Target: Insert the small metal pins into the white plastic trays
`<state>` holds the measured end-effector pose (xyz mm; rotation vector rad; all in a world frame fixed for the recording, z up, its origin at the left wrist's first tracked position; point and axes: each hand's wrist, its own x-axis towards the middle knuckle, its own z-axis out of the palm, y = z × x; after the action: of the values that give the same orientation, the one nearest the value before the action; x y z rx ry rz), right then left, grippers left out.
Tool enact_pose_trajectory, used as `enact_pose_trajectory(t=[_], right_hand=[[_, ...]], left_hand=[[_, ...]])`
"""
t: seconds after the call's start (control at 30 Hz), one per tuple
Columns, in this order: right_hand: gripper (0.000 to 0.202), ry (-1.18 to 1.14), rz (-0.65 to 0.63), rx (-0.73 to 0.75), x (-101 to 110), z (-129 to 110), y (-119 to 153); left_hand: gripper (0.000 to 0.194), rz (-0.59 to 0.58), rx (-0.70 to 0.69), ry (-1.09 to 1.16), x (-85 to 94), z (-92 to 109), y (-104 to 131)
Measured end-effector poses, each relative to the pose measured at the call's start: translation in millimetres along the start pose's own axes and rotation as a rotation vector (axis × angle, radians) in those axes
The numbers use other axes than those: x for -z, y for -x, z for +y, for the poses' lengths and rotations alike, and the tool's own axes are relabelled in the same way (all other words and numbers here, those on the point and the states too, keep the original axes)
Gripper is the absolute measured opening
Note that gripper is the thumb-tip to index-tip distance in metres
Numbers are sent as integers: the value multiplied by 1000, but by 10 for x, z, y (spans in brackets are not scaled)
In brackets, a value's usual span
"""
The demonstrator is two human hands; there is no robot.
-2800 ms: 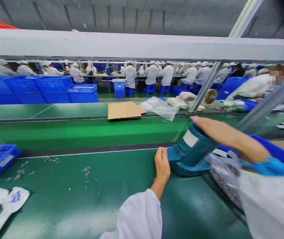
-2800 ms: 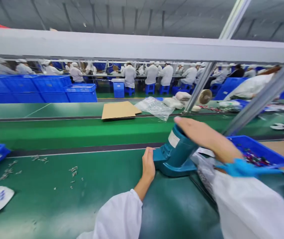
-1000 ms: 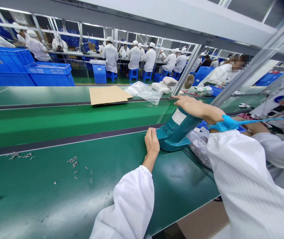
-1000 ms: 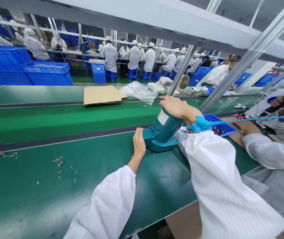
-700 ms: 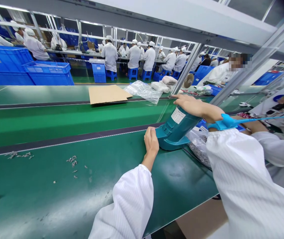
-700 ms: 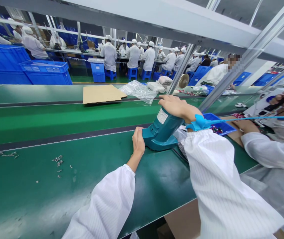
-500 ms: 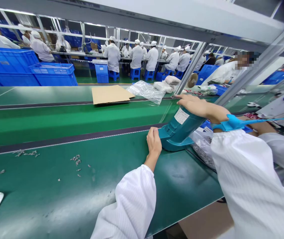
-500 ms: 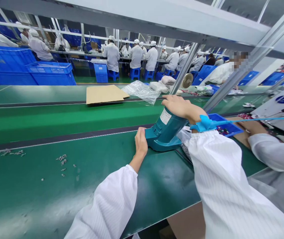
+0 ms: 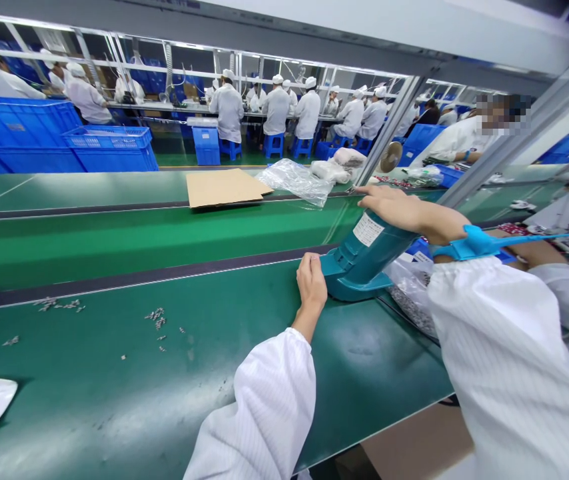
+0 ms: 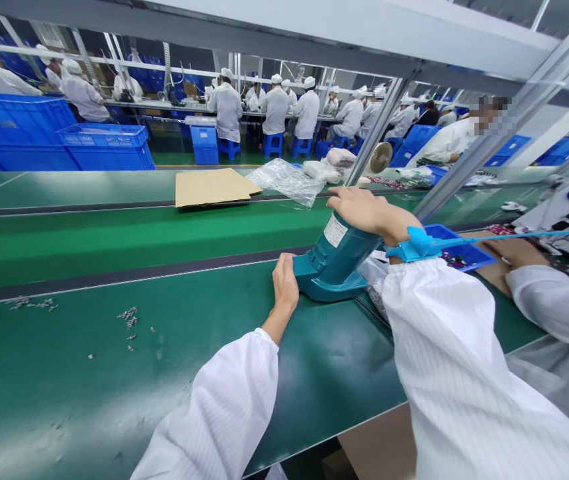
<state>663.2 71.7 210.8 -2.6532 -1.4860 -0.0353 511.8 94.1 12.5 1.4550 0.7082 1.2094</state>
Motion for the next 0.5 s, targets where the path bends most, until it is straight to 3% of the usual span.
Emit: enact_pose_trajectory(t=[0.5], right_hand=[[58,9,7,1,-19,18,-6]], left_hand=[[42,-5,3,-13,2,4,1]])
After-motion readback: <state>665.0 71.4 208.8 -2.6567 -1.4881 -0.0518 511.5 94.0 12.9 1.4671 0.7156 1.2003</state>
